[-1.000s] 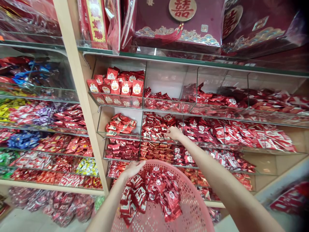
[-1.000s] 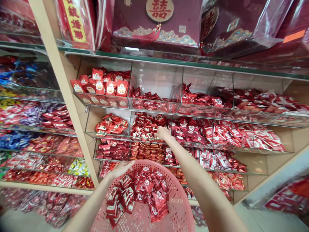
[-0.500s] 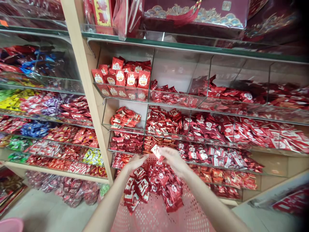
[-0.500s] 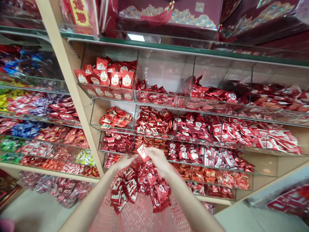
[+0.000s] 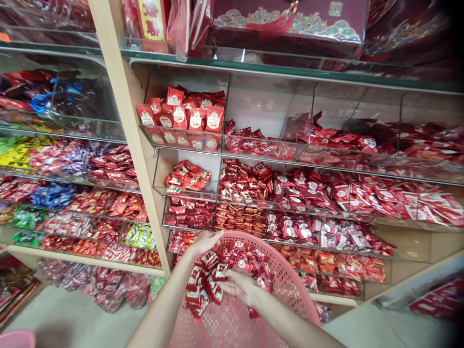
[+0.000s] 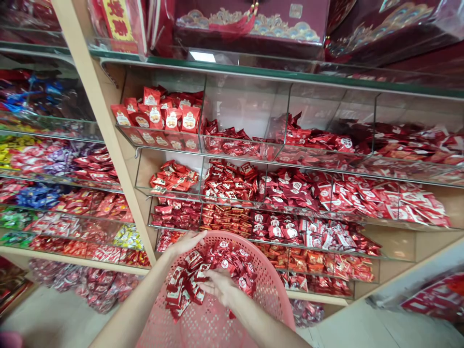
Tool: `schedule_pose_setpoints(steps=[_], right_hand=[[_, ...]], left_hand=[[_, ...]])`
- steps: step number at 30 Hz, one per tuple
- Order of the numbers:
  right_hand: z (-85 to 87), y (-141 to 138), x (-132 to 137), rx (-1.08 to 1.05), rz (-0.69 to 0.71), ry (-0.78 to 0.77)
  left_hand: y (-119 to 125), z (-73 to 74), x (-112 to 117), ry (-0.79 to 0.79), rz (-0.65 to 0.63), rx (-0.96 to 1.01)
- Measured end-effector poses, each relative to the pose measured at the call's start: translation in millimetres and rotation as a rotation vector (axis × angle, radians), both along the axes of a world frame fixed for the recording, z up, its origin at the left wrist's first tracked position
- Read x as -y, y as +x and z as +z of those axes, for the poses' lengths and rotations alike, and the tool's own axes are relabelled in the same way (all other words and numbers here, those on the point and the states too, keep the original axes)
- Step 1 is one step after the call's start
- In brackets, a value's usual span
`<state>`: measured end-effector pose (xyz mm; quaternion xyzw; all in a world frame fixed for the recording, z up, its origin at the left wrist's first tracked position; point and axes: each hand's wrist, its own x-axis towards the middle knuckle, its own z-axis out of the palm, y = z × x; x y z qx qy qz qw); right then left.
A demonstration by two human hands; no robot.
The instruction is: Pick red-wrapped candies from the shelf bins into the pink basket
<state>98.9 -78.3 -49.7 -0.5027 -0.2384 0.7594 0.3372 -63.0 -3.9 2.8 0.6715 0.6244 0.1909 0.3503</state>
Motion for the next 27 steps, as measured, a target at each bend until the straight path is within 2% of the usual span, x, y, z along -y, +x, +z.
schedule_pose_setpoints(steps=[7,12,17,24,27], right_hand=[[-4.2,-14,3,0.057,-0.022,-0.048],[-9.6,-15,6,0.19,0.104,-0.044],[-7.9,-19,5,0.274,0.219,0.043],[-12.6,-21,2,0.338,0.269,0.124],[-7.7,-17,1,0.357,0.303,0.156]], left_hand=[[1,3.7,1,-0.006,0.016,-0.029],[1,4.7,2,-0.014,0.034,-0.033],[1,2.4,0,-0.004,0.013,-0.027],[1,4.1,1,-0.021,0.012,-0.029],[1,5.4,1,-0.029,0.015,-0.027]])
